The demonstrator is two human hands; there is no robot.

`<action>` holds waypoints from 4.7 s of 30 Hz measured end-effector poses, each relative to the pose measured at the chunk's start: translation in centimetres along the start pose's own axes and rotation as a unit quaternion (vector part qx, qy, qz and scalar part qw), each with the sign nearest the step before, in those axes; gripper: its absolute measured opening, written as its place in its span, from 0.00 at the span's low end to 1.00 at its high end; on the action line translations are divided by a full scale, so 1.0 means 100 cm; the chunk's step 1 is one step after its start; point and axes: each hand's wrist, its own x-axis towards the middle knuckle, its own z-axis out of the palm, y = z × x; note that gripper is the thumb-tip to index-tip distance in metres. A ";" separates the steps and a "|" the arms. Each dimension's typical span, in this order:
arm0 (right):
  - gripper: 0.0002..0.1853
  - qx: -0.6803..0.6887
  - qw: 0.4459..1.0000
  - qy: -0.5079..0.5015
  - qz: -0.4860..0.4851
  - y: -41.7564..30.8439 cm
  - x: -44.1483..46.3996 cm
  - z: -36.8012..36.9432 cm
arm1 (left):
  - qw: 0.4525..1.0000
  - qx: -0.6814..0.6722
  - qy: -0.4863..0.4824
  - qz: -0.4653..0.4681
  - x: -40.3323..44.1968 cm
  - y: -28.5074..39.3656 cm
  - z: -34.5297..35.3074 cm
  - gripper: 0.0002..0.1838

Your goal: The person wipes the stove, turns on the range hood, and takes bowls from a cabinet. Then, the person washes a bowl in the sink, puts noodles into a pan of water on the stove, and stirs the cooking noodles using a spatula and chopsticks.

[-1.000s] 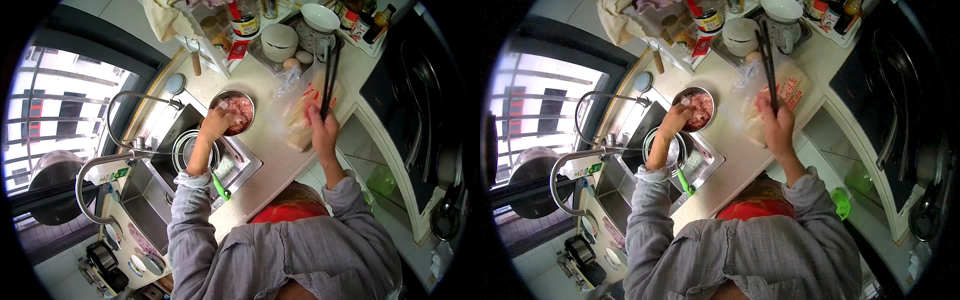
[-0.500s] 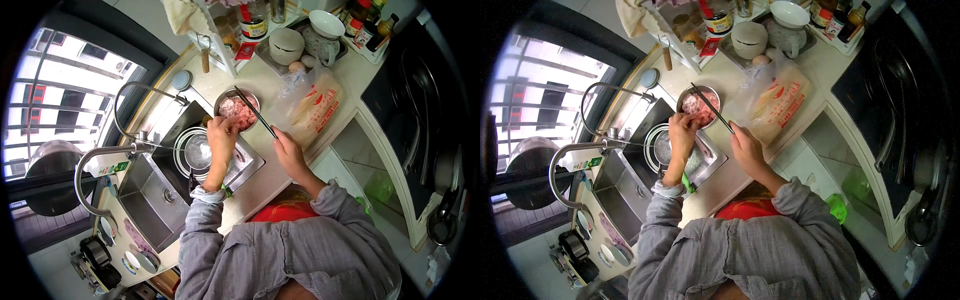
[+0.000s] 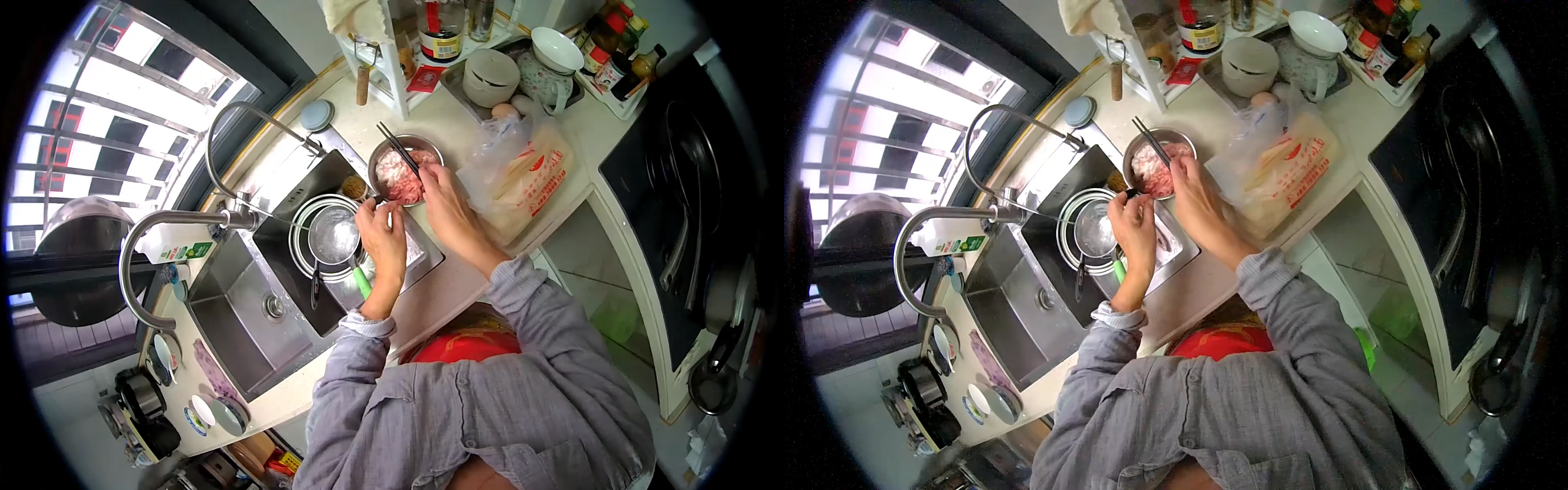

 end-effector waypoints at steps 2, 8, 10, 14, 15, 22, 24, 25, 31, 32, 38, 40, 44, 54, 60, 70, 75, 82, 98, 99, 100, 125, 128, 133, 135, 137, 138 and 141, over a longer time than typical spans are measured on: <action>0.22 -0.014 0.999 -0.038 0.037 -0.009 0.004 -0.004 | 0.997 -0.052 -0.001 -0.053 -0.002 -0.004 0.006 0.05; 0.26 -0.053 0.998 -0.020 0.033 -0.021 -0.005 -0.010 | 0.979 -0.176 0.016 -0.103 -0.009 0.011 -0.003 0.03; 0.26 -0.080 0.997 -0.001 -0.013 -0.031 -0.017 -0.023 | 0.971 -0.202 0.028 -0.125 -0.017 0.011 -0.003 0.02; 0.22 -0.081 0.994 0.029 -0.066 -0.030 -0.055 -0.035 | 0.942 -0.261 0.007 -0.212 -0.036 0.009 -0.008 0.05; 0.21 -0.080 0.994 0.031 -0.073 -0.029 -0.064 -0.037 | 0.932 -0.275 -0.006 -0.236 -0.041 0.008 -0.010 0.07; 0.14 -0.023 0.995 0.006 -0.100 -0.034 -0.093 -0.024 | 0.833 -0.416 -0.010 -0.365 -0.053 0.001 -0.027 0.13; 0.13 0.016 0.993 -0.012 -0.116 -0.050 -0.080 -0.017 | 0.829 -0.416 0.011 -0.373 -0.048 0.002 -0.038 0.13; 0.13 0.036 0.991 -0.021 -0.125 -0.058 -0.071 -0.012 | 0.827 -0.416 0.022 -0.377 -0.046 0.000 -0.042 0.13; 0.14 0.033 0.987 -0.066 -0.140 -0.065 0.013 0.080 | 0.826 -0.390 0.066 -0.402 -0.060 -0.043 -0.059 0.14; 0.16 -0.011 0.988 -0.080 -0.129 -0.064 0.031 0.099 | 0.817 -0.395 0.069 -0.414 -0.065 -0.049 -0.063 0.14; 0.12 -0.147 0.967 -0.062 -0.199 -0.070 0.118 0.167 | 0.787 -0.386 0.114 -0.468 -0.087 -0.057 -0.094 0.10; 0.08 -0.188 0.963 -0.048 -0.188 -0.074 0.133 0.179 | 0.775 -0.391 0.129 -0.480 -0.094 -0.058 -0.101 0.10; 0.08 -0.341 0.904 -0.035 -0.255 -0.068 0.152 0.200 | 0.742 -0.408 0.137 -0.513 -0.109 -0.064 -0.109 0.10; 0.11 0.037 0.999 0.006 -0.006 -0.071 0.141 0.172 | 0.808 -0.386 0.095 -0.434 -0.100 -0.042 -0.111 0.09; 0.15 0.229 0.973 -0.020 -0.021 -0.079 0.058 0.105 | 0.812 -0.408 0.020 -0.418 -0.089 -0.027 -0.094 0.07; 0.07 -0.023 0.937 0.323 0.129 -0.004 -0.179 -0.218 | 0.812 -0.460 -0.124 -0.337 -0.075 0.044 -0.064 0.03; 0.10 -0.314 0.817 0.454 0.168 0.021 -0.227 -0.312 | 0.801 -0.489 -0.147 -0.312 -0.094 0.075 -0.045 0.04; 0.19 -0.424 0.816 0.300 0.254 0.109 -0.255 -0.379 | 0.817 -0.471 -0.142 -0.303 -0.133 0.141 -0.010 0.04; 0.18 0.207 0.867 0.339 0.299 0.186 -0.314 -0.460 | 0.828 -0.461 -0.181 -0.262 -0.182 0.236 0.064 0.07; 0.18 0.249 0.867 0.338 0.269 0.188 -0.322 -0.460 | 0.817 -0.477 -0.198 -0.255 -0.178 0.238 0.070 0.07; 0.19 0.266 0.851 0.355 0.281 0.185 -0.325 -0.458 | 0.811 -0.495 -0.199 -0.241 -0.175 0.243 0.076 0.07; 0.24 0.300 0.791 0.431 0.315 0.143 -0.280 -0.453 | 0.881 -0.412 -0.022 -0.232 -0.068 0.221 0.084 0.15; 0.24 0.329 0.773 0.428 0.333 0.142 -0.275 -0.458 | 0.890 -0.398 -0.015 -0.220 -0.063 0.223 0.086 0.14; 0.24 0.422 0.756 0.392 0.311 0.141 -0.266 -0.459 | 0.889 -0.402 -0.018 -0.219 -0.060 0.231 0.092 0.12; 0.24 0.461 0.747 0.372 0.303 0.140 -0.263 -0.460 | 0.883 -0.409 -0.022 -0.229 -0.061 0.236 0.093 0.12; 0.25 0.506 0.737 0.349 0.282 0.136 -0.260 -0.463 | 0.875 -0.418 -0.030 -0.242 -0.061 0.238 0.093 0.12; 0.25 0.506 0.743 0.342 0.274 0.134 -0.258 -0.462 | 0.873 -0.421 -0.032 -0.243 -0.060 0.238 0.094 0.12; 0.25 0.509 0.759 0.322 0.248 0.130 -0.256 -0.460 | 0.872 -0.423 -0.032 -0.243 -0.061 0.235 0.094 0.12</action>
